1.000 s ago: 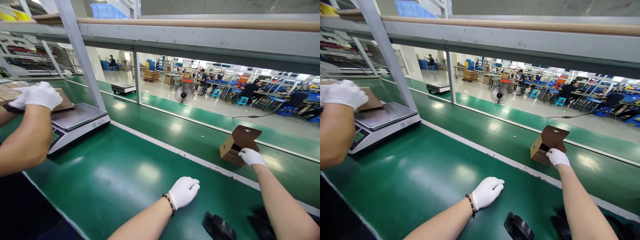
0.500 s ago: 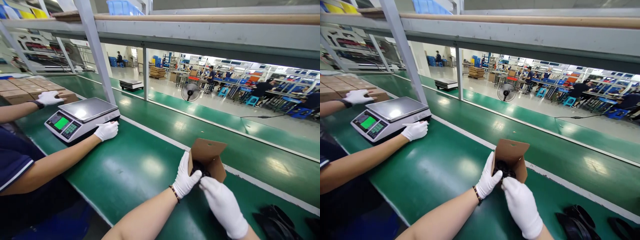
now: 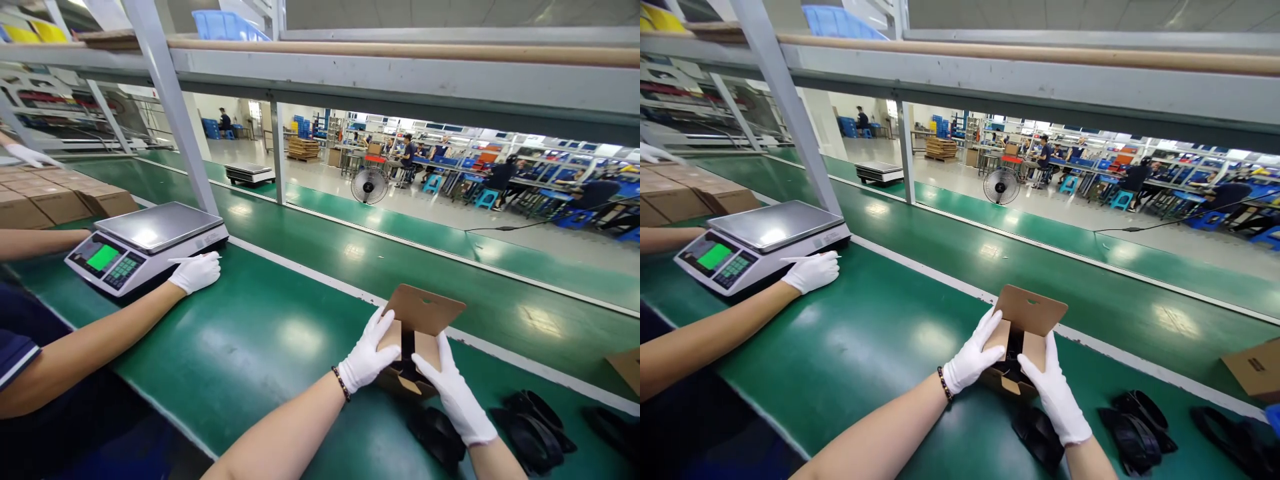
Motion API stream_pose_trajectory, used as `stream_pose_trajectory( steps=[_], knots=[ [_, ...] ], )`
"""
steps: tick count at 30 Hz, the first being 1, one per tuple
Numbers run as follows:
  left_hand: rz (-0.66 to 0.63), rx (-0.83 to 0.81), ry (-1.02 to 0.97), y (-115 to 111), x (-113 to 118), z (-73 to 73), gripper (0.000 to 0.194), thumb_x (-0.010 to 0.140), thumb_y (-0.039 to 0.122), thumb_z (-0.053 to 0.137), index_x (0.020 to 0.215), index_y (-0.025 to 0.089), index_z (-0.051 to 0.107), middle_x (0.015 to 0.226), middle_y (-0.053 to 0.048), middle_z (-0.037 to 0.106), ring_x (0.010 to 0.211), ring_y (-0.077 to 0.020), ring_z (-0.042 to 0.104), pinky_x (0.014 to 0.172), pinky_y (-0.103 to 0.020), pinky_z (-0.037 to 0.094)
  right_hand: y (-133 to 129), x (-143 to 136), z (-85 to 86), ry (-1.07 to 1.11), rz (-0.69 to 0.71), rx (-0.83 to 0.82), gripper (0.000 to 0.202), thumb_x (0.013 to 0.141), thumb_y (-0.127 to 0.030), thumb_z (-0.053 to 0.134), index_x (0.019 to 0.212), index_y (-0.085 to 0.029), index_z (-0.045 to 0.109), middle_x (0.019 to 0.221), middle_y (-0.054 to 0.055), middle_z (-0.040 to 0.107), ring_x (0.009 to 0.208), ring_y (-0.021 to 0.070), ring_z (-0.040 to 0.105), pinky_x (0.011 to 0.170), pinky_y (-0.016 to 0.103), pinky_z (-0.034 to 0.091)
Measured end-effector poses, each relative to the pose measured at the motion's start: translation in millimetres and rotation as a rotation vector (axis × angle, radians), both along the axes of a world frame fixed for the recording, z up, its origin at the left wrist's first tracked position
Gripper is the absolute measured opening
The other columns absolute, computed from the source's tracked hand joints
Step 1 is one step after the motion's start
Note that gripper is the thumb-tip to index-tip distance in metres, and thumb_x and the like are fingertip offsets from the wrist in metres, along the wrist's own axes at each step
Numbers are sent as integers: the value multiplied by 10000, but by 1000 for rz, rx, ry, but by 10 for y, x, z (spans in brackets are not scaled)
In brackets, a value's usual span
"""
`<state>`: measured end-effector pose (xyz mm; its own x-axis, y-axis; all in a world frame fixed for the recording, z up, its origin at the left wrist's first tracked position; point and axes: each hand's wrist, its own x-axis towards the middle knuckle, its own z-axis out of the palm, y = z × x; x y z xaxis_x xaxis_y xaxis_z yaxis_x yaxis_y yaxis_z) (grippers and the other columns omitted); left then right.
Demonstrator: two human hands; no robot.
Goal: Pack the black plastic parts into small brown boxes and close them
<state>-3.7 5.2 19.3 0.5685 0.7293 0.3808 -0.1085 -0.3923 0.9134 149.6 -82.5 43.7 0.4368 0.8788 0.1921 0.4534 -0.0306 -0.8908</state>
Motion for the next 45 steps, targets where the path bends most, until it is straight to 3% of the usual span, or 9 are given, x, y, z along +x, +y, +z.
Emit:
stream_pose_trajectory(
  steps=[3, 6, 9, 12, 19, 25, 32, 39, 45],
  knots=[
    [58, 128, -29, 1, 17, -16, 738, 841, 352, 546, 1470, 231, 179, 1545, -99, 193, 1425, -273, 177, 1181, -479, 157, 13, 20, -35, -1, -5, 156, 955, 756, -501, 642, 1484, -285, 62, 1483, 95, 311, 1322, 276, 366, 1052, 474, 363],
    [156, 240, -94, 22, 16, -49, 630, 875, 359, 509, 1429, 225, 242, 1418, -131, 407, 1350, -261, 354, 1146, -493, 253, -7, 188, -103, -153, -72, 333, 827, 747, -455, 677, 1435, -249, 265, 1319, 110, 505, 1210, 270, 500, 1043, 496, 369],
    [114, 345, -96, 61, -21, -45, 742, 697, 597, 670, 1280, 206, 433, 1269, -137, 516, 1300, -327, 406, 1110, -534, 300, -87, 420, -136, -450, 141, 319, 565, 754, -514, 656, 1232, -231, 551, 1259, 109, 564, 1133, 285, 562, 993, 459, 443],
    [30, 407, -49, 77, -60, 13, 845, 480, 693, 754, 1127, 194, 537, 1188, -139, 535, 1282, -386, 405, 1113, -591, 246, -197, 570, -105, -694, 384, 233, 729, 767, -676, 529, 1335, -223, 480, 1418, 124, 420, 1268, 342, 428, 1002, 495, 427],
    [24, 600, -48, 17, -63, 123, 655, 722, 484, 685, 1261, 205, 438, 1190, -133, 548, 1156, -299, 545, 1139, -570, 192, -277, 565, -12, -908, 389, 176, 638, 813, -471, 607, 1376, -226, 431, 1476, 106, 322, 1317, 314, 348, 995, 473, 439],
    [127, 366, 6, 21, -76, 109, 657, 759, 586, 626, 1263, 197, 463, 1268, -140, 549, 1262, -302, 468, 1084, -494, 350, -244, 539, 21, -798, 338, 393, 393, 870, -283, 567, 1262, -256, 559, 1401, 68, 450, 1188, 235, 527, 976, 362, 477],
    [113, 434, -27, -7, -11, 106, 296, 915, 365, 418, 906, 206, 668, 1075, -83, 648, 1124, -235, 576, 1138, -498, 271, -277, 464, -56, -984, 363, 359, 363, 883, -294, 534, 1243, -263, 564, 1424, 91, 419, 1323, 312, 350, 1017, 525, 402],
    [116, 165, 35, -42, 52, -33, 594, 807, 277, 550, 1372, 201, 382, 1518, -126, 252, 1394, -299, 260, 1137, -520, 254, -506, 114, 61, -1034, 395, 511, 520, 864, -104, 506, 1363, -215, 415, 1246, 126, 573, 1205, 242, 510, 995, 482, 452],
    [114, 81, 55, -37, 58, -60, 652, 802, 291, 568, 1406, 206, 336, 1528, -110, 241, 1402, -287, 245, 1167, -484, 213, -322, -13, -101, -1065, 147, 525, 447, 857, -142, 547, 1296, -176, 471, 1179, 148, 597, 1121, 274, 562, 942, 515, 481]
  ],
)
